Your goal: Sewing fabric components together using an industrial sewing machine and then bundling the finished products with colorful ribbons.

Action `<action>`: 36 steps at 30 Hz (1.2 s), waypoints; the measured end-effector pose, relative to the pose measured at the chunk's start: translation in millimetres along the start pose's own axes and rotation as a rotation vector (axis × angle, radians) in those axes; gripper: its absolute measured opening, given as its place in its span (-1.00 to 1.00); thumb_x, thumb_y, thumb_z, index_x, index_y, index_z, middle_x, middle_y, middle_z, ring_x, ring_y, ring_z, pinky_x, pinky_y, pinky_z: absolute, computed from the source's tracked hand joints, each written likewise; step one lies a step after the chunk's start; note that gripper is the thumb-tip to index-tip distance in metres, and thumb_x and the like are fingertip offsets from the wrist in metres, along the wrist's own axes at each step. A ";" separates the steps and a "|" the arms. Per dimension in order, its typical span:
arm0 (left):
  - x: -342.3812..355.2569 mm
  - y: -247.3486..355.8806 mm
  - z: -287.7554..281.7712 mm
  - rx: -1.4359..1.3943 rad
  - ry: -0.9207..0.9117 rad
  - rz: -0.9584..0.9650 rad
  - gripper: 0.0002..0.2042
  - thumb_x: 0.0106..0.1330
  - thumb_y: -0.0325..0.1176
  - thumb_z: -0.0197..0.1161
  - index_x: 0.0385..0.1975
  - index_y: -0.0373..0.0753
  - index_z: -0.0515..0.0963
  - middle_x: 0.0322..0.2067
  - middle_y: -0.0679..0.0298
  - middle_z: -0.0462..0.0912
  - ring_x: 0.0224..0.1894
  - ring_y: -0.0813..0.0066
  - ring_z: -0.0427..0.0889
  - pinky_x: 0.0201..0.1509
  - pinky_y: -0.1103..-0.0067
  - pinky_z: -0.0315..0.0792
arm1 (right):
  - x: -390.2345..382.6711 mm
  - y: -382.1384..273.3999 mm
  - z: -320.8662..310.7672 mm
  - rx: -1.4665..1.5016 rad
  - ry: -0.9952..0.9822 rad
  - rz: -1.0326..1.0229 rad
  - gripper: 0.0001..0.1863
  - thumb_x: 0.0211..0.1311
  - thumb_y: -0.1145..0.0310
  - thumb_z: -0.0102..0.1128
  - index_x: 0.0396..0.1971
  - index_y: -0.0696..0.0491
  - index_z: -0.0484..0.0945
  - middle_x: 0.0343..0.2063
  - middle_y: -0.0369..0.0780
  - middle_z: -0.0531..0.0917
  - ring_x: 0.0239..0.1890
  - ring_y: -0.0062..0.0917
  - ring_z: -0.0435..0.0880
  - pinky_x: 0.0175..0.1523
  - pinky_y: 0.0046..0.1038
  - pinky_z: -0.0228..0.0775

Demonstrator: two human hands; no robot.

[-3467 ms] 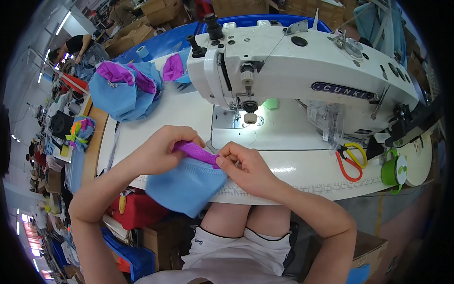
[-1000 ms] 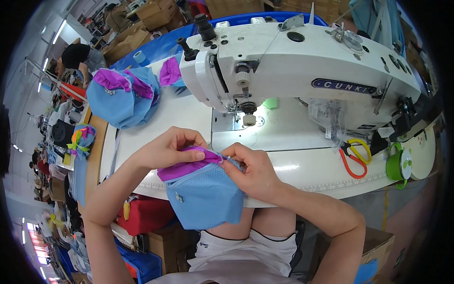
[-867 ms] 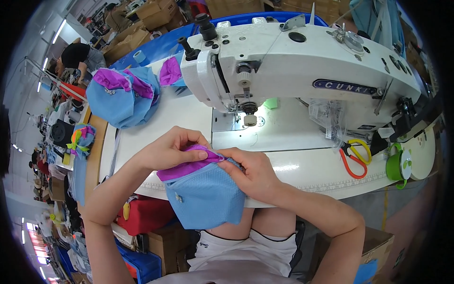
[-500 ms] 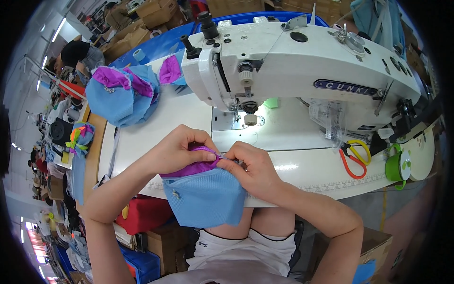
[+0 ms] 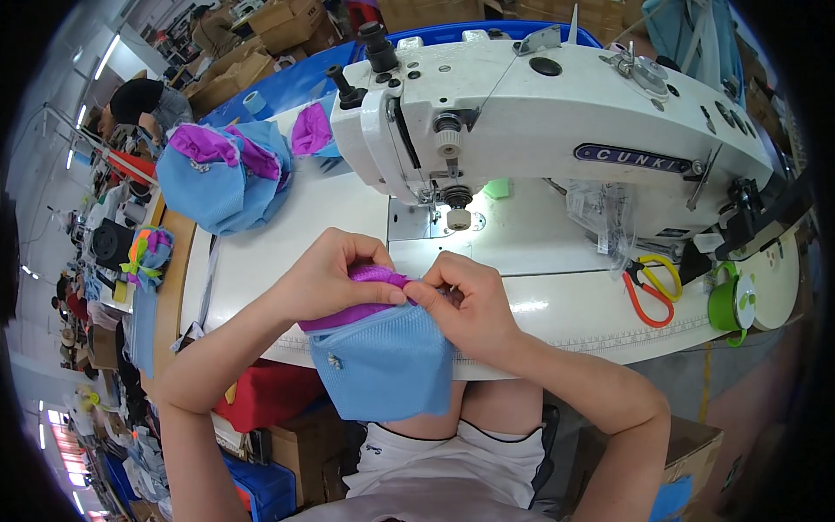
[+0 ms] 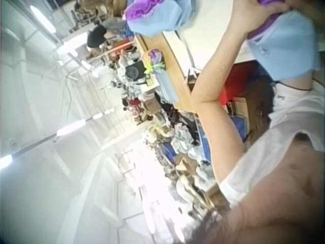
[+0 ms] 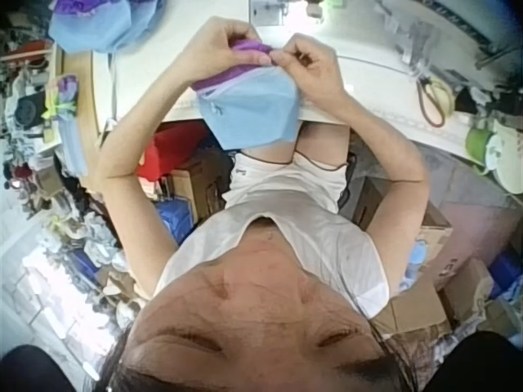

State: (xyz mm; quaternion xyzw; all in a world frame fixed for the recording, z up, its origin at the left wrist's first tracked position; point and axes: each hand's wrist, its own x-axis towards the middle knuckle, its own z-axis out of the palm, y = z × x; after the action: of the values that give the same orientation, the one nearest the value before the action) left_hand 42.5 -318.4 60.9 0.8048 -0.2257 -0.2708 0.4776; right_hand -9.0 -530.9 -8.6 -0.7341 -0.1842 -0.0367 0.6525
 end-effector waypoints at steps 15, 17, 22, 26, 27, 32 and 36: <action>-0.4 -8.1 3.5 -0.067 0.123 -0.041 -0.85 0.17 -0.44 0.50 -0.38 -0.36 0.67 -0.43 0.35 0.71 -0.35 0.72 0.59 -0.22 0.69 0.49 | -0.6 -4.2 0.8 0.139 -0.001 0.205 -0.88 0.32 0.45 0.32 -0.27 0.21 0.65 -0.51 -0.38 0.64 -0.48 -0.86 0.49 -0.42 -0.70 0.30; 0.5 -8.6 7.8 -0.087 0.148 -0.042 -0.86 0.20 -0.45 0.48 -0.35 -0.36 0.68 -0.43 0.35 0.71 -0.36 0.72 0.59 -0.22 0.69 0.49 | -0.5 -4.8 0.1 0.146 -0.011 0.257 -0.87 0.32 0.46 0.32 -0.27 0.22 0.65 -0.52 -0.39 0.64 -0.48 -0.86 0.48 -0.42 -0.71 0.29; 7.6 -11.1 5.6 -0.012 0.169 -0.055 -0.90 0.24 -0.48 0.42 -0.33 -0.37 0.68 -0.41 0.34 0.71 -0.34 0.71 0.58 -0.18 0.69 0.49 | -0.1 4.7 3.8 0.152 0.006 0.242 -0.84 0.40 0.44 0.21 -0.14 0.20 0.62 -0.57 -0.40 0.60 -0.50 -0.88 0.44 -0.43 -0.72 0.24; 23.7 -32.1 -16.0 -0.047 0.090 -0.074 -0.89 0.25 -0.51 0.39 -0.30 -0.40 0.67 -0.39 0.35 0.70 -0.32 0.70 0.58 -0.18 0.69 0.48 | 0.9 -2.7 -7.5 0.268 -0.069 0.283 -0.67 0.53 0.46 -0.07 0.21 0.10 0.48 -0.49 -0.40 0.62 -0.40 -0.84 0.51 -0.33 -0.67 0.38; 28.6 -33.1 -22.6 -0.049 0.090 -0.070 -0.89 0.25 -0.51 0.39 -0.30 -0.40 0.67 -0.39 0.35 0.70 -0.32 0.70 0.58 -0.18 0.69 0.48 | 2.4 -2.6 -4.5 0.219 -0.082 0.211 -0.65 0.50 0.49 -0.04 0.21 0.08 0.49 -0.44 -0.36 0.64 -0.33 -0.78 0.56 -0.26 -0.61 0.45; 59.0 -34.7 -42.2 0.095 -0.182 -0.053 -0.85 0.18 -0.50 0.43 -0.29 -0.38 0.67 -0.43 0.35 0.70 -0.35 0.69 0.58 -0.21 0.68 0.46 | 11.0 13.6 -9.7 -0.596 -0.074 -0.521 -0.52 0.02 0.60 0.25 0.03 0.05 0.61 -0.29 -0.22 0.64 -0.16 -0.37 0.63 -0.14 -0.39 0.57; 78.0 -47.3 -27.1 0.336 -0.076 0.056 -0.84 0.00 -0.42 0.53 -0.42 -0.24 0.73 -0.56 0.24 0.68 -0.46 0.50 0.60 -0.33 0.50 0.46 | 6.2 14.0 -15.2 -0.759 -0.178 -0.409 -0.61 -0.10 0.55 0.31 -0.14 0.07 0.67 -0.23 -0.25 0.66 -0.13 -0.37 0.62 -0.18 -0.41 0.55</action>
State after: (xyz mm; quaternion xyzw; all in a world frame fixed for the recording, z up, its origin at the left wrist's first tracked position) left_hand 123.8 -328.6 12.4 0.8557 -0.3080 -0.2462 0.3350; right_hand 4.0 -545.4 -17.7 -0.8705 -0.3549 -0.1666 0.2976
